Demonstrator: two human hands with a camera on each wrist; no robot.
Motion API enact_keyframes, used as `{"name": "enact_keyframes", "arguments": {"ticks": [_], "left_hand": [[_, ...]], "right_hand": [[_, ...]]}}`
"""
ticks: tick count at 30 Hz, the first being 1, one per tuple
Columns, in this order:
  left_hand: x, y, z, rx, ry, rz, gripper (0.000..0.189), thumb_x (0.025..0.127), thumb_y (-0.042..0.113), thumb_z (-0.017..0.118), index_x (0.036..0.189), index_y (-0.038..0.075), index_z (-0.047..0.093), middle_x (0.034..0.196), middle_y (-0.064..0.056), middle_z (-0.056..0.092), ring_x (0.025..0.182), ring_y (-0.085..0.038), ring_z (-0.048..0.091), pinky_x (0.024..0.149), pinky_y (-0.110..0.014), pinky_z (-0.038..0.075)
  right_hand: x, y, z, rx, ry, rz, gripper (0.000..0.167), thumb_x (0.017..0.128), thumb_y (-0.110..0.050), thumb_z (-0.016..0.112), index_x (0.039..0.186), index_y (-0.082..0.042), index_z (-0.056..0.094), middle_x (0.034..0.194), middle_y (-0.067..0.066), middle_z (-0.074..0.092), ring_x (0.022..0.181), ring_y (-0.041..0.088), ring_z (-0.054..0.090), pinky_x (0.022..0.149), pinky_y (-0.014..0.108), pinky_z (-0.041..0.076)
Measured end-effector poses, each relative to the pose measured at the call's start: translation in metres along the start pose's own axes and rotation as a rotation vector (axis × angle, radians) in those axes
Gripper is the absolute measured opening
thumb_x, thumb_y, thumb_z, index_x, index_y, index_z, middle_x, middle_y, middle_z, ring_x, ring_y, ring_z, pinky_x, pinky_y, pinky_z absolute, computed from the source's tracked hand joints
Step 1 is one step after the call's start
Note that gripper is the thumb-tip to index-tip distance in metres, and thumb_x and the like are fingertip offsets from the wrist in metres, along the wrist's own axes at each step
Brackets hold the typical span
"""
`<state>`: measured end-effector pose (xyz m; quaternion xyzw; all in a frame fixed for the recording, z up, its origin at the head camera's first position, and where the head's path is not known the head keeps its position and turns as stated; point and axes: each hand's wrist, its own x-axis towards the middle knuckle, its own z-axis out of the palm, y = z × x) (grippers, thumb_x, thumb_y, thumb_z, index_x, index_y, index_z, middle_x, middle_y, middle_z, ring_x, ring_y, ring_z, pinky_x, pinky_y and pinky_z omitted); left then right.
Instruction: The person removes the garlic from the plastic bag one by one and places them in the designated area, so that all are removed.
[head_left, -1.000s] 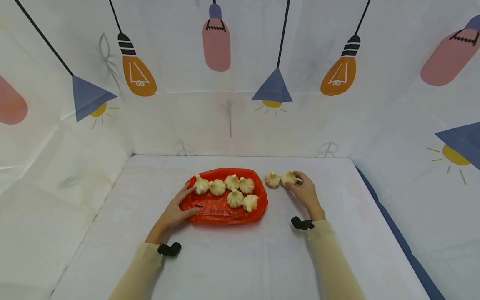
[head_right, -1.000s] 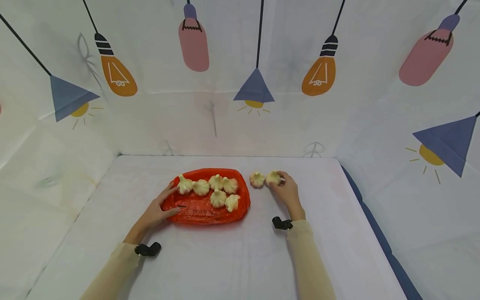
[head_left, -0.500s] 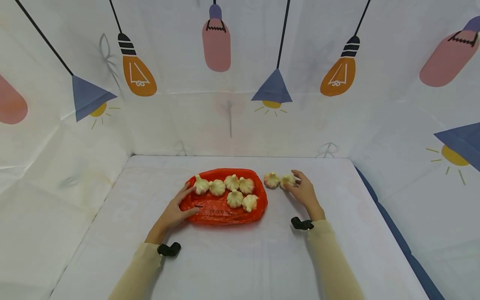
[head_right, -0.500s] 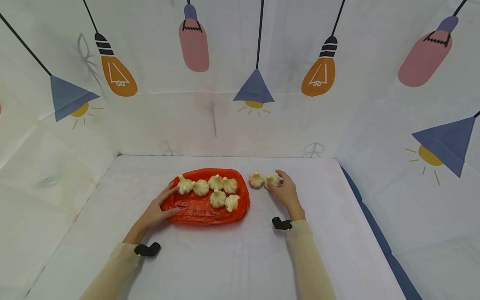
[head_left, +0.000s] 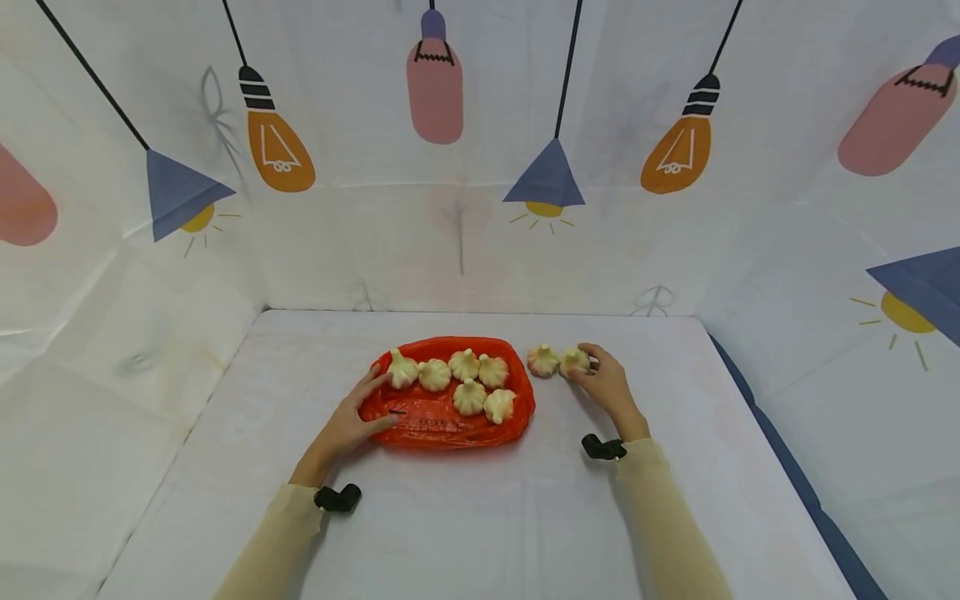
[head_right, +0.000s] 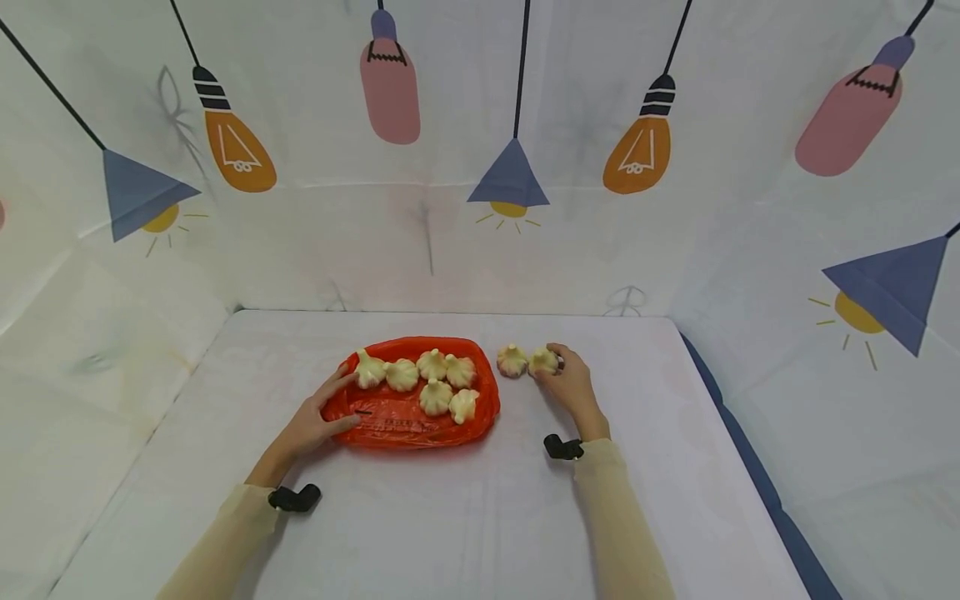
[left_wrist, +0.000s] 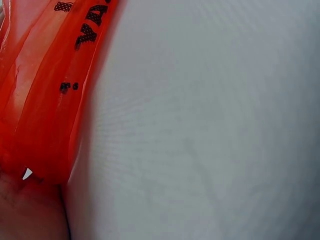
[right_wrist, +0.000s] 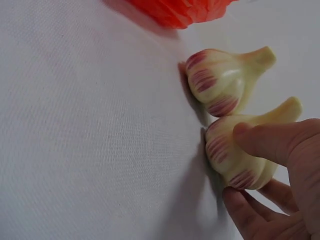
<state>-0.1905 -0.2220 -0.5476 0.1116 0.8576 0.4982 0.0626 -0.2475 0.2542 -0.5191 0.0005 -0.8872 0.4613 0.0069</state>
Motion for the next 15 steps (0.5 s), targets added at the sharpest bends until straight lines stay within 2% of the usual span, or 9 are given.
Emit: {"name": "enact_keyframes", "arguments": {"ticks": [10, 15], "left_hand": [[0.001, 0.0, 0.001, -0.003, 0.001, 0.018, 0.081, 0.088, 0.033, 0.082, 0.158, 0.021, 0.042, 0.174, -0.009, 0.014, 0.159, -0.044, 0.009, 0.12, -0.075, 0.013], [0.0, -0.002, 0.0, -0.006, 0.002, 0.007, 0.081, 0.088, 0.033, 0.082, 0.158, 0.022, 0.043, 0.174, -0.009, 0.014, 0.159, -0.044, 0.008, 0.12, -0.075, 0.012]], "right_hand": [[-0.001, -0.005, -0.002, -0.047, -0.026, 0.009, 0.069, 0.093, -0.016, 0.075, 0.153, -0.002, 0.043, 0.154, 0.031, 0.044, 0.134, 0.049, 0.053, 0.107, 0.057, 0.05], [-0.001, -0.013, -0.01, -0.109, -0.046, -0.035, 0.075, 0.094, -0.024, 0.076, 0.156, -0.004, 0.038, 0.158, 0.03, 0.039, 0.14, 0.051, 0.045, 0.11, 0.064, 0.044]]}}
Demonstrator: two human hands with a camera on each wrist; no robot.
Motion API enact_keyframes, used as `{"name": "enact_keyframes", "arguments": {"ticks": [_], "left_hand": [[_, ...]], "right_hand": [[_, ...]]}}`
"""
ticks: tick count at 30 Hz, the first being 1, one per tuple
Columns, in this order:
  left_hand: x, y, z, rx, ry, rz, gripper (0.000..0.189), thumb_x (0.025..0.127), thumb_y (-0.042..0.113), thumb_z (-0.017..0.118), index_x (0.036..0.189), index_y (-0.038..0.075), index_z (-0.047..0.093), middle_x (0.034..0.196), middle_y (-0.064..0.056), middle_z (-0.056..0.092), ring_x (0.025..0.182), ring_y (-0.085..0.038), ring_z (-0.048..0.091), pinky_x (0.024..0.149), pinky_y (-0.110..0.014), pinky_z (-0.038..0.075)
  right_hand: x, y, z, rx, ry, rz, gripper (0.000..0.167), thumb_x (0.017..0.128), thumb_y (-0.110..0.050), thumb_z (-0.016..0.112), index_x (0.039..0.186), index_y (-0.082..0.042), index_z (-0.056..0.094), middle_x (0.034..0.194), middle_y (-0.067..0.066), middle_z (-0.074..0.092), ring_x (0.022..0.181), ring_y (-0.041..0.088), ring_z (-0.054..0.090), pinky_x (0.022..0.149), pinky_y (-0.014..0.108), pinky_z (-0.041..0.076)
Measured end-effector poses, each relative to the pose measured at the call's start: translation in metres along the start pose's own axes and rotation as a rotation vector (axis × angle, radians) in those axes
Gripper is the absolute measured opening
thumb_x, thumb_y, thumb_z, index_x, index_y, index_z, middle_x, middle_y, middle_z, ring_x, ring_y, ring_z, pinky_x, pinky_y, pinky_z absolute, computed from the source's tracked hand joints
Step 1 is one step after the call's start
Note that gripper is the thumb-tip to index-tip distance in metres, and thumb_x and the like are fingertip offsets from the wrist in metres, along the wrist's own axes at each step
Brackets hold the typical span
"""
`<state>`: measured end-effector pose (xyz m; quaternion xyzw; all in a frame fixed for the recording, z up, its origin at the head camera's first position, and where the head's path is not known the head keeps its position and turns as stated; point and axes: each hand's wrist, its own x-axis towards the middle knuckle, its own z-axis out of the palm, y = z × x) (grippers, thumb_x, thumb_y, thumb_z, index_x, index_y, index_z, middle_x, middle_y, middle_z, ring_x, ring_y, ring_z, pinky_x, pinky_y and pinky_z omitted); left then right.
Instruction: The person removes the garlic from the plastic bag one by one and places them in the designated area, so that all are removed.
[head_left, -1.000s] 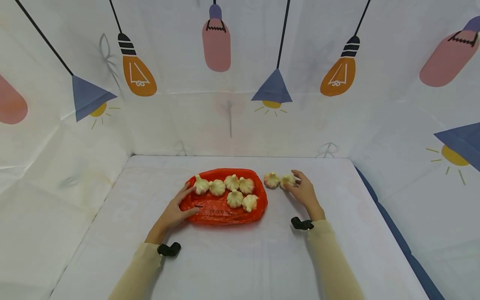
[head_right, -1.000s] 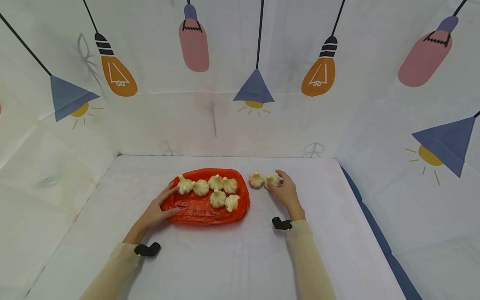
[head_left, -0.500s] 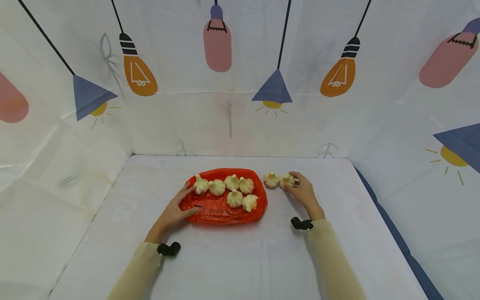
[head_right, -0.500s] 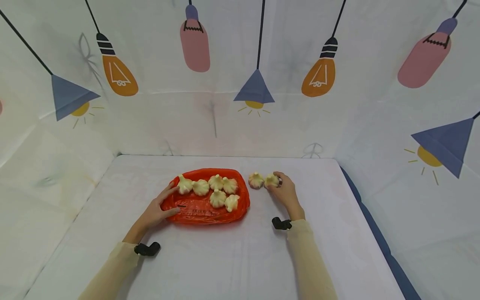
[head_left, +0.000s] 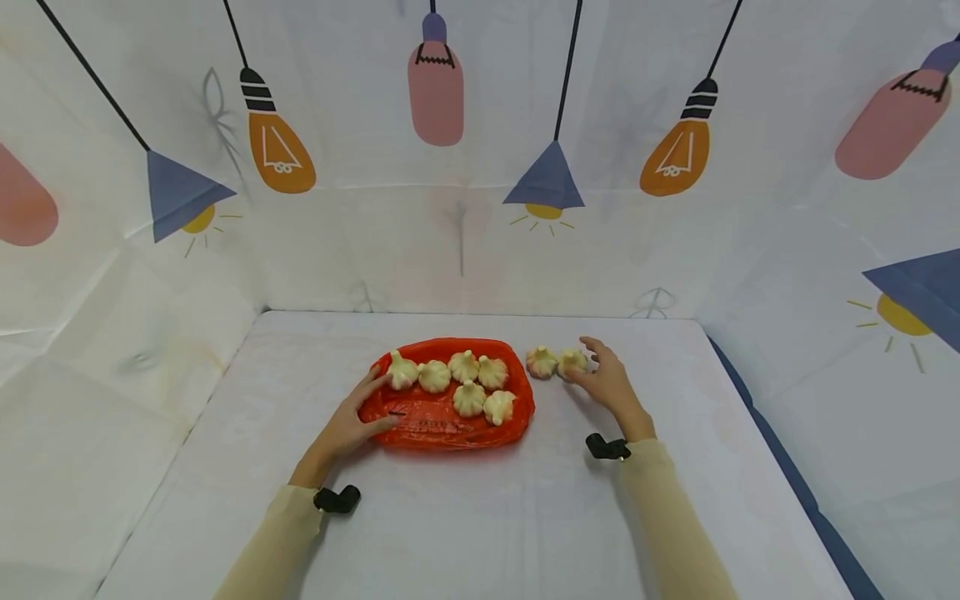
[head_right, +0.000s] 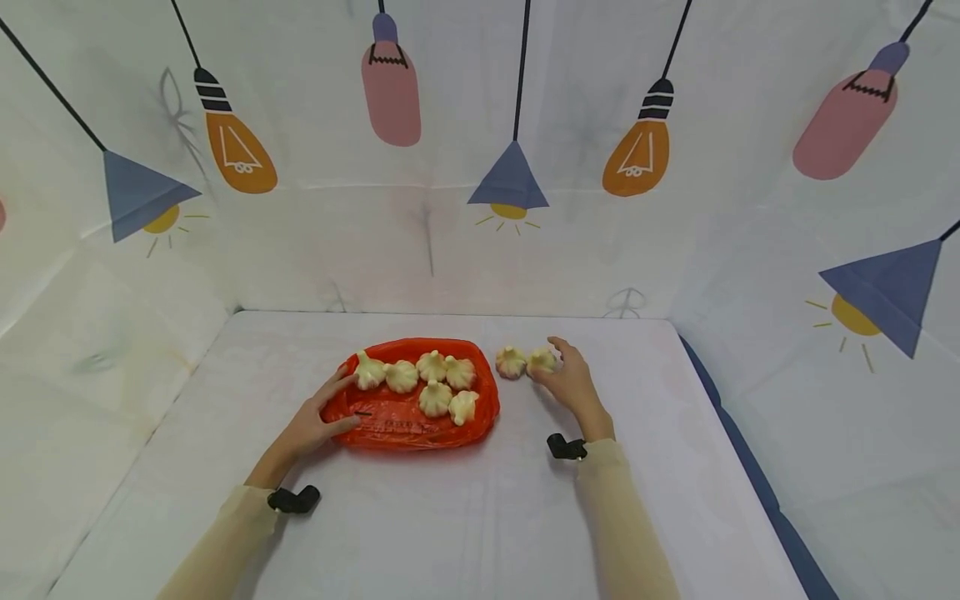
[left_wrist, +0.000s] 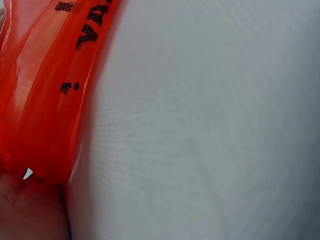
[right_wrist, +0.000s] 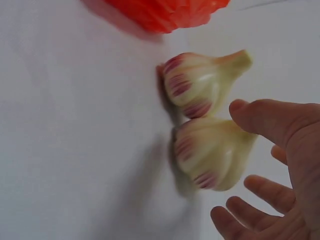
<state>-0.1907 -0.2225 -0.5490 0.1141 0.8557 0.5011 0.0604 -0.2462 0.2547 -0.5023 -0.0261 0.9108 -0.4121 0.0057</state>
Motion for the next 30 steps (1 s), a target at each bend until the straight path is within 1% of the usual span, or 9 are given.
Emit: {"name": "enact_keyframes", "arguments": {"ticks": [6, 12, 18, 20, 21, 22, 27, 28, 30], "left_hand": [[-0.002, 0.0, 0.0, -0.01, 0.003, -0.015, 0.08, 0.088, 0.031, 0.082, 0.157, 0.022, 0.044, 0.174, -0.009, 0.014, 0.159, -0.044, 0.008, 0.12, -0.075, 0.011], [-0.001, 0.001, 0.0, -0.006, 0.003, -0.013, 0.081, 0.088, 0.032, 0.082, 0.158, 0.023, 0.043, 0.174, -0.01, 0.014, 0.159, -0.045, 0.008, 0.119, -0.076, 0.012], [0.0, 0.002, 0.0, -0.008, 0.006, 0.011, 0.081, 0.088, 0.033, 0.082, 0.157, 0.021, 0.043, 0.174, -0.01, 0.014, 0.159, -0.045, 0.009, 0.12, -0.075, 0.013], [0.001, 0.002, 0.0, -0.008, 0.009, 0.017, 0.081, 0.087, 0.033, 0.082, 0.157, 0.02, 0.043, 0.174, -0.01, 0.015, 0.159, -0.044, 0.01, 0.121, -0.074, 0.013], [0.001, 0.002, 0.0, -0.008, 0.009, 0.019, 0.081, 0.087, 0.032, 0.082, 0.157, 0.02, 0.043, 0.173, -0.01, 0.015, 0.159, -0.044, 0.01, 0.121, -0.074, 0.013], [0.001, 0.002, 0.0, -0.006, 0.01, 0.02, 0.081, 0.087, 0.032, 0.082, 0.157, 0.02, 0.043, 0.173, -0.01, 0.015, 0.159, -0.044, 0.01, 0.121, -0.074, 0.013], [0.001, 0.001, 0.001, -0.023, 0.005, 0.005, 0.08, 0.088, 0.031, 0.082, 0.158, 0.021, 0.042, 0.174, -0.011, 0.014, 0.158, -0.045, 0.009, 0.121, -0.074, 0.012], [0.0, 0.001, 0.001, -0.029, 0.004, 0.001, 0.08, 0.089, 0.03, 0.081, 0.158, 0.022, 0.042, 0.174, -0.011, 0.013, 0.159, -0.045, 0.008, 0.121, -0.074, 0.012], [0.0, 0.0, 0.002, -0.037, 0.004, -0.006, 0.08, 0.089, 0.029, 0.081, 0.158, 0.022, 0.041, 0.174, -0.012, 0.012, 0.158, -0.045, 0.008, 0.121, -0.074, 0.011]], "right_hand": [[0.002, -0.022, -0.007, -0.031, -0.016, -0.099, 0.078, 0.093, -0.022, 0.076, 0.156, -0.001, 0.036, 0.156, 0.031, 0.04, 0.141, 0.052, 0.041, 0.111, 0.064, 0.043], [-0.001, -0.057, -0.006, -0.04, -0.073, -0.134, 0.082, 0.091, -0.024, 0.078, 0.158, -0.005, 0.035, 0.158, 0.029, 0.039, 0.142, 0.05, 0.041, 0.112, 0.064, 0.043], [-0.003, -0.084, 0.007, -0.06, -0.141, -0.167, 0.082, 0.092, -0.027, 0.077, 0.16, -0.011, 0.034, 0.161, 0.021, 0.039, 0.145, 0.042, 0.042, 0.114, 0.062, 0.042], [-0.003, -0.092, 0.013, -0.057, -0.161, -0.184, 0.081, 0.092, -0.026, 0.077, 0.159, -0.012, 0.035, 0.162, 0.018, 0.039, 0.146, 0.04, 0.041, 0.115, 0.061, 0.041], [-0.003, -0.096, 0.016, -0.053, -0.171, -0.193, 0.081, 0.091, -0.025, 0.077, 0.159, -0.012, 0.036, 0.162, 0.018, 0.039, 0.142, 0.041, 0.045, 0.114, 0.061, 0.042], [-0.002, -0.1, 0.019, -0.058, -0.175, -0.204, 0.081, 0.091, -0.026, 0.077, 0.159, -0.012, 0.036, 0.162, 0.017, 0.039, 0.143, 0.04, 0.045, 0.115, 0.061, 0.042], [-0.002, -0.121, 0.033, -0.06, -0.202, -0.281, 0.079, 0.093, -0.028, 0.077, 0.159, -0.011, 0.037, 0.162, 0.015, 0.04, 0.14, 0.039, 0.048, 0.113, 0.057, 0.045], [-0.002, -0.126, 0.035, -0.059, -0.211, -0.297, 0.079, 0.093, -0.027, 0.077, 0.159, -0.011, 0.037, 0.162, 0.015, 0.039, 0.145, 0.038, 0.043, 0.115, 0.057, 0.043], [-0.001, -0.136, 0.041, -0.043, -0.247, -0.314, 0.078, 0.094, -0.027, 0.076, 0.16, -0.012, 0.036, 0.162, 0.014, 0.039, 0.146, 0.036, 0.042, 0.114, 0.056, 0.044]]}}
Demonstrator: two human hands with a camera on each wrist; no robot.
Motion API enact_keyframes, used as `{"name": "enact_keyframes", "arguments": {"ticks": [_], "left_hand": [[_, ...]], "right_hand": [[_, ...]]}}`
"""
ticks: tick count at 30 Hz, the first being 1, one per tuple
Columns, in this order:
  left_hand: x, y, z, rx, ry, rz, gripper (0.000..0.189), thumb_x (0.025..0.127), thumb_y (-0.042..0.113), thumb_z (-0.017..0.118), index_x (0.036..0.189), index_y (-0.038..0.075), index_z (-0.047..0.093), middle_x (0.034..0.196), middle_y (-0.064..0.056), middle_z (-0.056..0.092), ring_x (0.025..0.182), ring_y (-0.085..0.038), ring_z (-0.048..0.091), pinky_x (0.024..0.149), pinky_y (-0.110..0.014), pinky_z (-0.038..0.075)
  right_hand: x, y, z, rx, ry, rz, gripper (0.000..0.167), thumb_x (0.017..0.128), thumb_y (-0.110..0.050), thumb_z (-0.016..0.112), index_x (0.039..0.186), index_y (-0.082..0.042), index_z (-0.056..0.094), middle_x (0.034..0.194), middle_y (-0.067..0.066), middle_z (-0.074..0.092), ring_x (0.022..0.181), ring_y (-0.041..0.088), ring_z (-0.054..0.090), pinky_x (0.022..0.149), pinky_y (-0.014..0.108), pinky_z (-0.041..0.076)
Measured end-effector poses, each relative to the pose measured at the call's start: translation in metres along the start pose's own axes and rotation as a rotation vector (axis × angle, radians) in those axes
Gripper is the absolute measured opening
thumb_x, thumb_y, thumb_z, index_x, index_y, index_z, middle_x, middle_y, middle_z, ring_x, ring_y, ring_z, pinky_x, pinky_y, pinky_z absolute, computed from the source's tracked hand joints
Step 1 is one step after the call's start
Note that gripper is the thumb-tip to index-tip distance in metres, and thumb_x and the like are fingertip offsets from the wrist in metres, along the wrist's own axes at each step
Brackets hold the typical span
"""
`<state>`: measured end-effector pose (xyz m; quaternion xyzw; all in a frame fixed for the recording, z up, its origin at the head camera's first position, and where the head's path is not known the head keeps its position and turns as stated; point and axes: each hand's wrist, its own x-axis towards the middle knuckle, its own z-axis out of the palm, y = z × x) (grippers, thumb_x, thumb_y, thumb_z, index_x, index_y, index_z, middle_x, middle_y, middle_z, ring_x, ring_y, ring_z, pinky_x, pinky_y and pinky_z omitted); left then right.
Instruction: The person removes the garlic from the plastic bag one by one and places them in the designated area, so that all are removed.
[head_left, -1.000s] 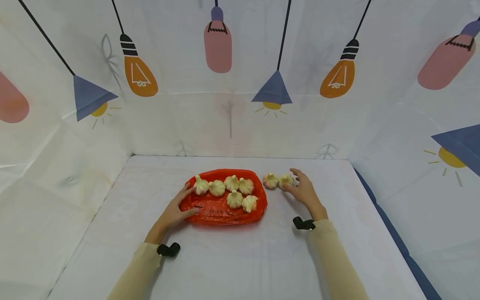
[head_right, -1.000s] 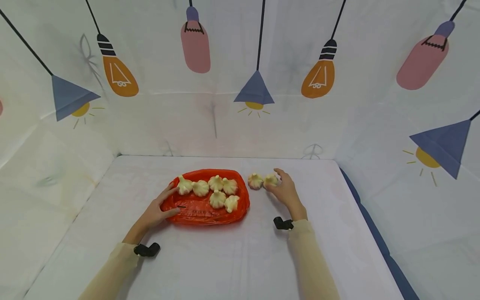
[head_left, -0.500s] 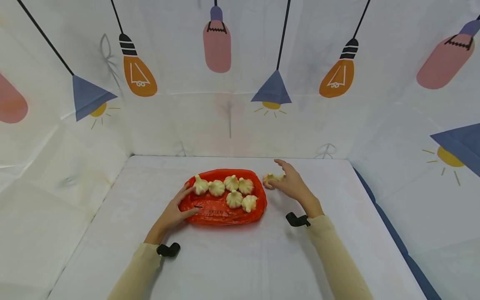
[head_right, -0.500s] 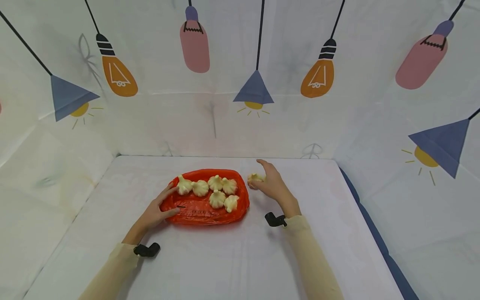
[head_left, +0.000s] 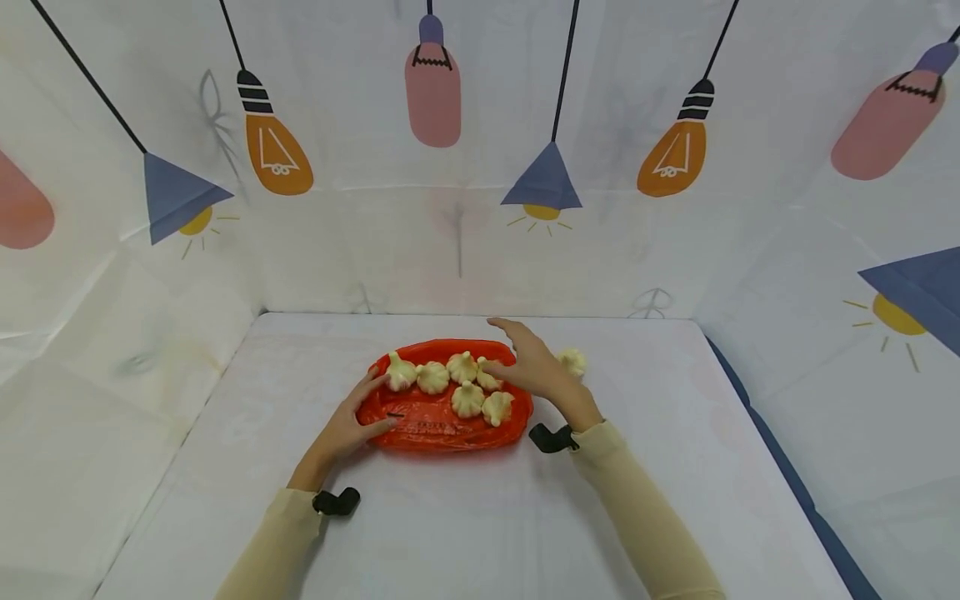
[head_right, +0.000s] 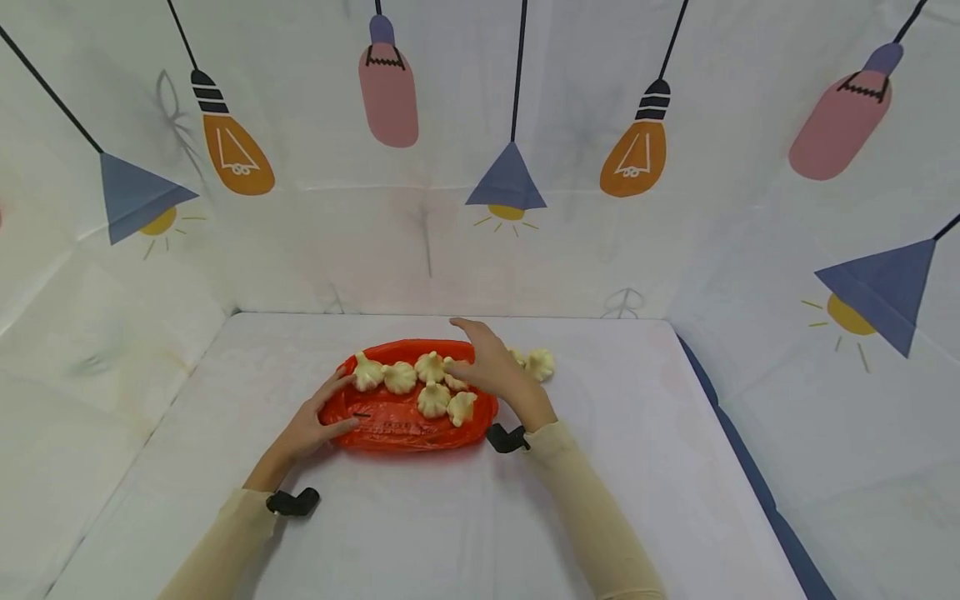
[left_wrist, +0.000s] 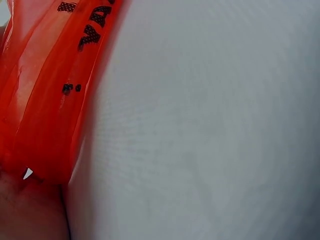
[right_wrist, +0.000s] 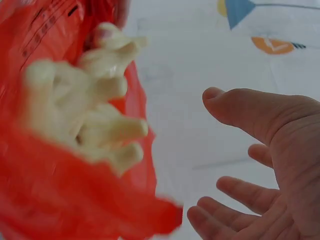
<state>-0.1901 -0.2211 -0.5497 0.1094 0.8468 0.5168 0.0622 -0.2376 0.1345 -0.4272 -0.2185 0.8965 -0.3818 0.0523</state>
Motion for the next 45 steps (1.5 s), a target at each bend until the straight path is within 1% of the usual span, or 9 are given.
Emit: {"name": "enact_keyframes", "arguments": {"ticks": [6, 12, 20, 22, 25, 29, 35, 40, 45], "left_hand": [[0.0, 0.001, 0.0, 0.008, 0.001, -0.011, 0.081, 0.089, 0.031, 0.082, 0.158, 0.021, 0.041, 0.173, -0.014, 0.012, 0.158, -0.046, 0.008, 0.121, -0.074, 0.011], [-0.001, 0.0, -0.001, 0.008, -0.023, -0.063, 0.084, 0.089, 0.036, 0.081, 0.16, 0.024, 0.038, 0.174, -0.012, 0.009, 0.158, -0.046, 0.009, 0.121, -0.073, 0.016], [-0.001, 0.0, -0.004, 0.042, -0.013, -0.014, 0.083, 0.089, 0.035, 0.081, 0.16, 0.023, 0.038, 0.173, -0.013, 0.012, 0.158, -0.046, 0.01, 0.12, -0.074, 0.015], [-0.001, 0.0, -0.004, 0.045, -0.012, -0.004, 0.084, 0.089, 0.035, 0.081, 0.159, 0.023, 0.039, 0.173, -0.014, 0.013, 0.158, -0.046, 0.011, 0.12, -0.074, 0.015], [-0.002, 0.001, -0.003, 0.038, -0.016, -0.002, 0.083, 0.088, 0.036, 0.081, 0.159, 0.022, 0.04, 0.173, -0.014, 0.013, 0.158, -0.047, 0.011, 0.12, -0.074, 0.015], [-0.001, 0.0, -0.003, 0.019, -0.016, -0.006, 0.082, 0.089, 0.032, 0.081, 0.159, 0.022, 0.039, 0.173, -0.015, 0.013, 0.157, -0.047, 0.01, 0.12, -0.075, 0.014], [0.0, 0.003, -0.001, 0.01, -0.016, -0.001, 0.081, 0.089, 0.031, 0.081, 0.158, 0.022, 0.04, 0.173, -0.015, 0.014, 0.157, -0.047, 0.011, 0.12, -0.075, 0.015], [0.001, 0.003, -0.001, 0.009, -0.015, 0.011, 0.08, 0.089, 0.03, 0.081, 0.158, 0.021, 0.041, 0.173, -0.015, 0.014, 0.157, -0.047, 0.011, 0.12, -0.074, 0.015], [0.0, 0.002, 0.0, 0.007, -0.005, 0.029, 0.079, 0.089, 0.029, 0.081, 0.157, 0.021, 0.042, 0.173, -0.016, 0.014, 0.157, -0.047, 0.011, 0.12, -0.074, 0.015]], "right_hand": [[0.018, -0.026, 0.015, 0.032, -0.122, -0.039, 0.076, 0.095, -0.03, 0.074, 0.16, -0.018, 0.036, 0.164, 0.008, 0.037, 0.149, 0.03, 0.04, 0.116, 0.053, 0.043], [0.04, -0.04, 0.034, -0.035, -0.241, -0.088, 0.074, 0.096, -0.03, 0.073, 0.159, -0.016, 0.037, 0.163, 0.008, 0.04, 0.15, 0.029, 0.039, 0.119, 0.05, 0.04], [0.065, -0.039, 0.061, -0.059, -0.304, -0.074, 0.072, 0.096, -0.033, 0.072, 0.157, -0.009, 0.04, 0.162, 0.01, 0.043, 0.15, 0.031, 0.039, 0.121, 0.05, 0.037], [0.07, -0.037, 0.068, -0.07, -0.308, -0.066, 0.073, 0.096, -0.034, 0.072, 0.157, -0.009, 0.041, 0.161, 0.009, 0.044, 0.15, 0.029, 0.039, 0.121, 0.049, 0.037], [0.074, -0.033, 0.079, -0.076, -0.301, -0.051, 0.068, 0.096, -0.034, 0.072, 0.154, -0.01, 0.045, 0.157, 0.008, 0.049, 0.143, 0.027, 0.048, 0.118, 0.047, 0.042], [0.078, -0.034, 0.09, -0.033, -0.293, -0.045, 0.062, 0.096, -0.035, 0.073, 0.15, -0.014, 0.051, 0.15, 0.004, 0.056, 0.134, 0.023, 0.056, 0.114, 0.044, 0.047], [0.084, -0.036, 0.105, -0.059, -0.276, -0.002, 0.067, 0.093, -0.044, 0.075, 0.15, -0.016, 0.052, 0.15, 0.001, 0.057, 0.139, 0.02, 0.053, 0.116, 0.045, 0.044], [0.087, -0.036, 0.114, -0.037, -0.266, 0.052, 0.065, 0.094, -0.04, 0.076, 0.15, -0.018, 0.053, 0.15, 0.0, 0.057, 0.138, 0.02, 0.053, 0.116, 0.045, 0.044], [0.092, -0.036, 0.123, -0.108, -0.278, 0.017, 0.06, 0.098, -0.032, 0.072, 0.151, -0.012, 0.051, 0.151, 0.005, 0.057, 0.139, 0.021, 0.053, 0.115, 0.039, 0.045]]}}
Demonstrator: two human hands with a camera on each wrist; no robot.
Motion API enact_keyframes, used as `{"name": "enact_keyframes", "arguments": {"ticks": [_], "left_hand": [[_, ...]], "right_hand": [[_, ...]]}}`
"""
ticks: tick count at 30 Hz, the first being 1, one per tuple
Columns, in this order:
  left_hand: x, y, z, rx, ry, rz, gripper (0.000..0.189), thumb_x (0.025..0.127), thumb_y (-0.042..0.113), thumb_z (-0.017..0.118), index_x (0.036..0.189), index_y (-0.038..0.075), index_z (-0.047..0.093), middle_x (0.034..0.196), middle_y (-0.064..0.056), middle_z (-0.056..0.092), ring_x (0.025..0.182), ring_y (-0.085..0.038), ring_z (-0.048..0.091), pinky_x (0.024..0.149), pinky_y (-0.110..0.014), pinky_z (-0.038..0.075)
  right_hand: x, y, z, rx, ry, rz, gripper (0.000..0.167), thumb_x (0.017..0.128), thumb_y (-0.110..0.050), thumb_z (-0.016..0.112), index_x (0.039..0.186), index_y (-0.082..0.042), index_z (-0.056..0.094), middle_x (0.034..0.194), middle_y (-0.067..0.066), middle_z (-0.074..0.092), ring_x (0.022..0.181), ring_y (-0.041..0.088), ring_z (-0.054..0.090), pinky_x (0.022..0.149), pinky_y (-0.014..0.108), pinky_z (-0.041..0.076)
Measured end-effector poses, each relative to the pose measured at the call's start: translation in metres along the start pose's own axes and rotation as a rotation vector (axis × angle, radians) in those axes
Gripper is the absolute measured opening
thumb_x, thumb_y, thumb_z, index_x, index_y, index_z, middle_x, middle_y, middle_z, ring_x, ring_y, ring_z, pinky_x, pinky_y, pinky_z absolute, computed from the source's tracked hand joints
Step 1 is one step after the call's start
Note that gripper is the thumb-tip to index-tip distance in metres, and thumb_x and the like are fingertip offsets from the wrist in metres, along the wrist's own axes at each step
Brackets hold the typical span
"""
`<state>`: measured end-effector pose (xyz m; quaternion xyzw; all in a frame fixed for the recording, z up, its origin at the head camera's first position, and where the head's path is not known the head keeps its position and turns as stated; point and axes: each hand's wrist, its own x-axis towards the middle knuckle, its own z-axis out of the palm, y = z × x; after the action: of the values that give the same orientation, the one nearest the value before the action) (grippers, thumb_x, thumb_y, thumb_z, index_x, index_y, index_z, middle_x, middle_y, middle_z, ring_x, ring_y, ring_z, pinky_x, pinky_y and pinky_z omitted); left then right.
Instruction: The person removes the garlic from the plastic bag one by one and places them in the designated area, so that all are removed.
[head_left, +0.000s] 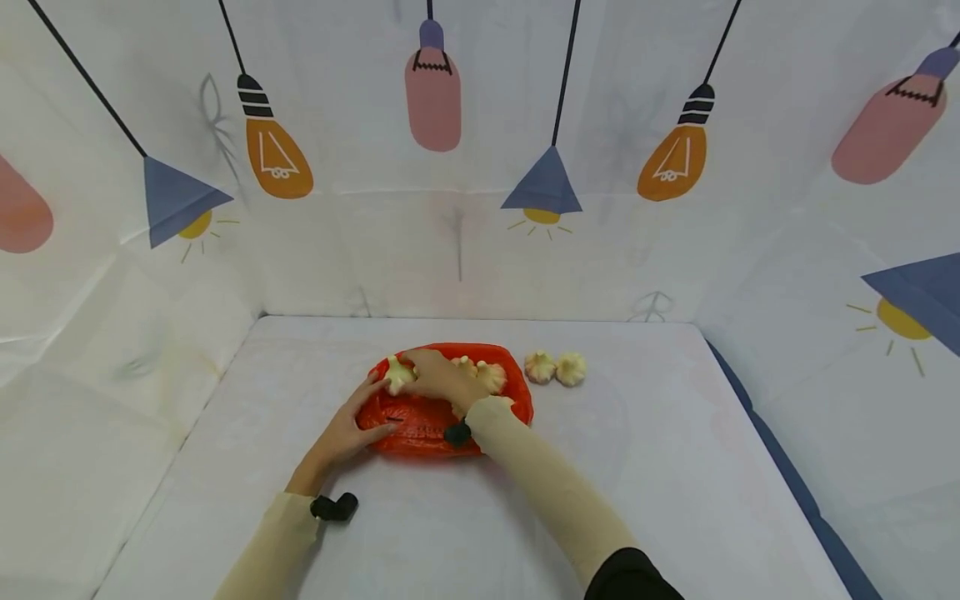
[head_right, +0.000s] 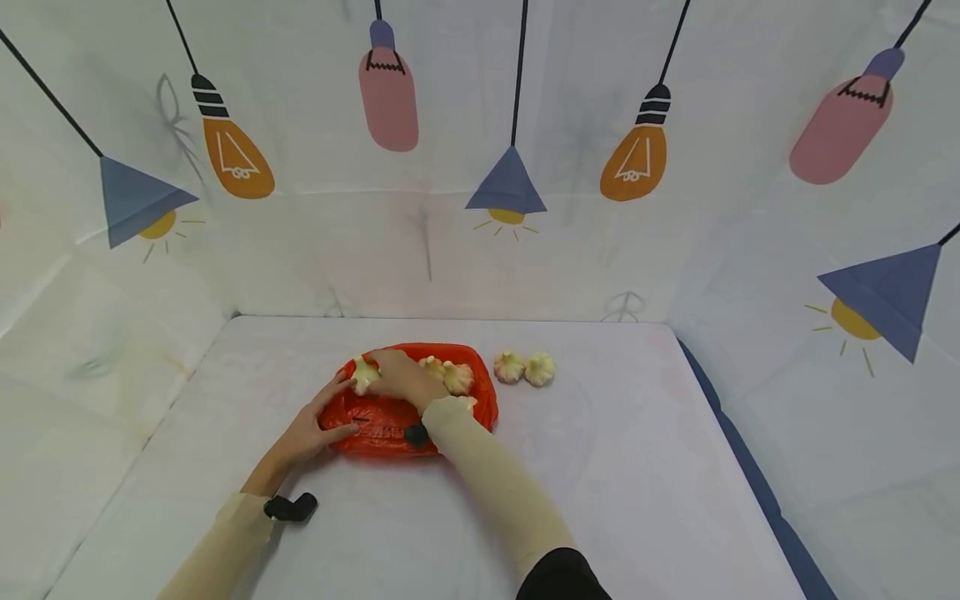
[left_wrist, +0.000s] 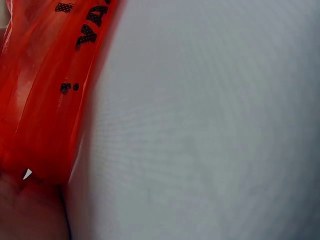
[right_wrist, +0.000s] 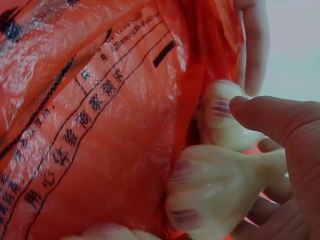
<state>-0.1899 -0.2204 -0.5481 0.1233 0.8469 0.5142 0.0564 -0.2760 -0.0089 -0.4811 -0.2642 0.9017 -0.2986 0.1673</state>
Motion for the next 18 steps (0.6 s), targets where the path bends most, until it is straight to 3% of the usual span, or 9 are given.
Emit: {"name": "enact_keyframes", "arguments": {"ticks": [5, 18], "left_hand": [[-0.0016, -0.0022, -0.001, 0.009, 0.005, 0.007, 0.079, 0.089, 0.029, 0.081, 0.157, 0.021, 0.042, 0.172, -0.016, 0.015, 0.157, -0.047, 0.012, 0.12, -0.074, 0.015], [-0.0018, -0.0011, 0.0001, -0.032, 0.005, -0.002, 0.08, 0.088, 0.026, 0.082, 0.157, 0.021, 0.042, 0.173, -0.015, 0.015, 0.157, -0.047, 0.012, 0.12, -0.074, 0.015]], "right_hand": [[0.005, -0.0011, 0.0057, -0.087, 0.01, -0.017, 0.058, 0.099, -0.035, 0.07, 0.149, -0.01, 0.053, 0.148, 0.005, 0.059, 0.134, 0.019, 0.057, 0.111, 0.034, 0.048], [0.0056, 0.0046, 0.0084, -0.078, 0.009, -0.011, 0.063, 0.1, -0.04, 0.068, 0.152, -0.011, 0.049, 0.149, 0.005, 0.058, 0.136, 0.019, 0.055, 0.114, 0.035, 0.047]]}}
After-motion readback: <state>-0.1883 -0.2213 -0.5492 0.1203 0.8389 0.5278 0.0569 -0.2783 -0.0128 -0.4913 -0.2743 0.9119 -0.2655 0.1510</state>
